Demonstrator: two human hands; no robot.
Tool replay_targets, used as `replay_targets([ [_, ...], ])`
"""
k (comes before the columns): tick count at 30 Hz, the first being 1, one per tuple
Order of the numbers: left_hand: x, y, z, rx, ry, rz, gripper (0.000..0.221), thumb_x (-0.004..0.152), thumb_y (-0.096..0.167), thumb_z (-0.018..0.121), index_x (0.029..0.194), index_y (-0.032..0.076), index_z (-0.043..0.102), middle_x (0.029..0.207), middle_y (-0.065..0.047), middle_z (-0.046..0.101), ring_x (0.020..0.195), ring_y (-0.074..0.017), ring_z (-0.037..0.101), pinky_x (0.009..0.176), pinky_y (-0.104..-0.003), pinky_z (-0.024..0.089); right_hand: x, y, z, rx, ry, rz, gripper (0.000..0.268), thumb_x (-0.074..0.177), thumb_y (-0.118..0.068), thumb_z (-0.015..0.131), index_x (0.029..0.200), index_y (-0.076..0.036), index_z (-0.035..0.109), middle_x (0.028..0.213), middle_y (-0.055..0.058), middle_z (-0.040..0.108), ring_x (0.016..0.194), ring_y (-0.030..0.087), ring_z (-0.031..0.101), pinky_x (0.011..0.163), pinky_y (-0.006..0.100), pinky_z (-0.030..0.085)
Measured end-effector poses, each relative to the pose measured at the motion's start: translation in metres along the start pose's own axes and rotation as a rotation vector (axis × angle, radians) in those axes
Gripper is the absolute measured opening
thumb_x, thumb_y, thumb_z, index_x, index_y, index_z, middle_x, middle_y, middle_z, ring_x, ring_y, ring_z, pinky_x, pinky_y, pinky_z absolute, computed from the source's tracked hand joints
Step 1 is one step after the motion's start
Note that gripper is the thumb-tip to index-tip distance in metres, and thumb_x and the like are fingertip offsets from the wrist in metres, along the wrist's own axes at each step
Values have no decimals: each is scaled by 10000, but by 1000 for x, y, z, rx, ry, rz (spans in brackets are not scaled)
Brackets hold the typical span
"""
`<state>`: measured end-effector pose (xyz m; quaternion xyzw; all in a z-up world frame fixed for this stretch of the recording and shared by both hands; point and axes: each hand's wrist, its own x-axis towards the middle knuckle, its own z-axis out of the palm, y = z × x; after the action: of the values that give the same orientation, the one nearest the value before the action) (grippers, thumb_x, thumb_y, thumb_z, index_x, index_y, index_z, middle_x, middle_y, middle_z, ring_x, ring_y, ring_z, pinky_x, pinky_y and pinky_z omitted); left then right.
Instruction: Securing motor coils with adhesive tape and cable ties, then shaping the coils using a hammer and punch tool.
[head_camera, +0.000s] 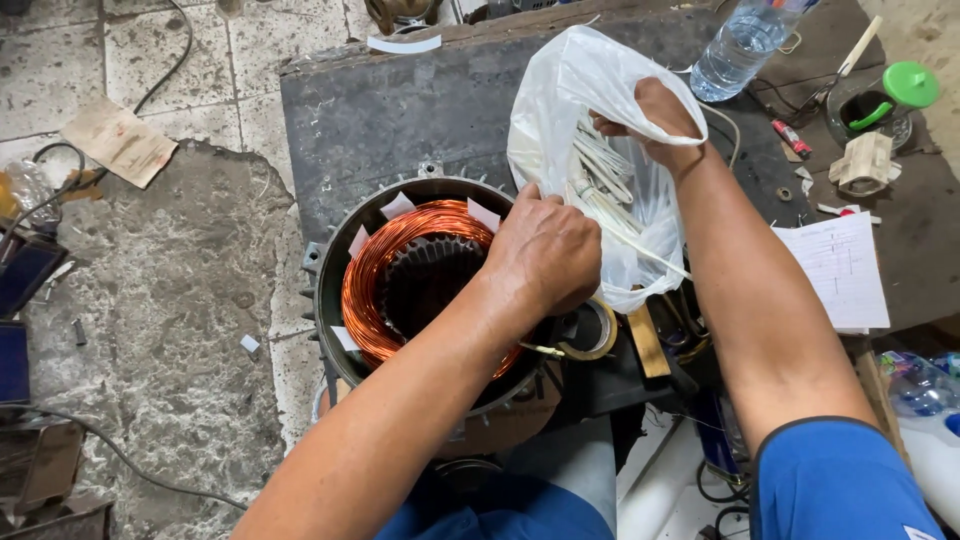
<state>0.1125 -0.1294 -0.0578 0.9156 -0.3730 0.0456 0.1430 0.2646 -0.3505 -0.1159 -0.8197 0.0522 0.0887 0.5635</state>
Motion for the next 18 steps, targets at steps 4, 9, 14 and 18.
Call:
replay_targets([
  [4, 2, 0, -3, 7, -68, -22, 293, 775, 119, 461, 528, 141, 617, 531, -84, 631, 536, -273, 545, 813, -443, 370, 43, 63, -5, -702, 271, 89, 174, 839, -151, 632, 677, -88, 635, 685, 78, 700, 652, 283, 672, 528, 446, 467],
  [9, 1, 7, -20, 3, -126, -91, 333, 801, 160, 452, 689, 114, 762, 638, -68, 726, 771, -272, 727, 783, -408, 361, 80, 136, 23, -474, 438, 89, 159, 755, -351, 799, 829, -211, 801, 827, 72, 757, 866, 382, 742, 708, 500, 574],
  [14, 0, 9, -21, -13, -130, -90, 328, 803, 161, 456, 678, 118, 757, 629, -76, 723, 758, -282, 726, 782, -420, 362, 40, 89, 9, -83, 530, 112, 156, 644, -165, 859, 775, -130, 781, 627, 87, 694, 582, 231, 733, 521, 337, 595],
  [18, 2, 2, -8, -16, -89, -44, 250, 761, 135, 479, 583, 138, 654, 561, -68, 655, 634, -279, 619, 793, -431, 367, 20, 44, -18, 15, -56, 49, 152, 829, -220, 768, 838, -82, 704, 738, 71, 697, 673, 148, 683, 633, 296, 561],
])
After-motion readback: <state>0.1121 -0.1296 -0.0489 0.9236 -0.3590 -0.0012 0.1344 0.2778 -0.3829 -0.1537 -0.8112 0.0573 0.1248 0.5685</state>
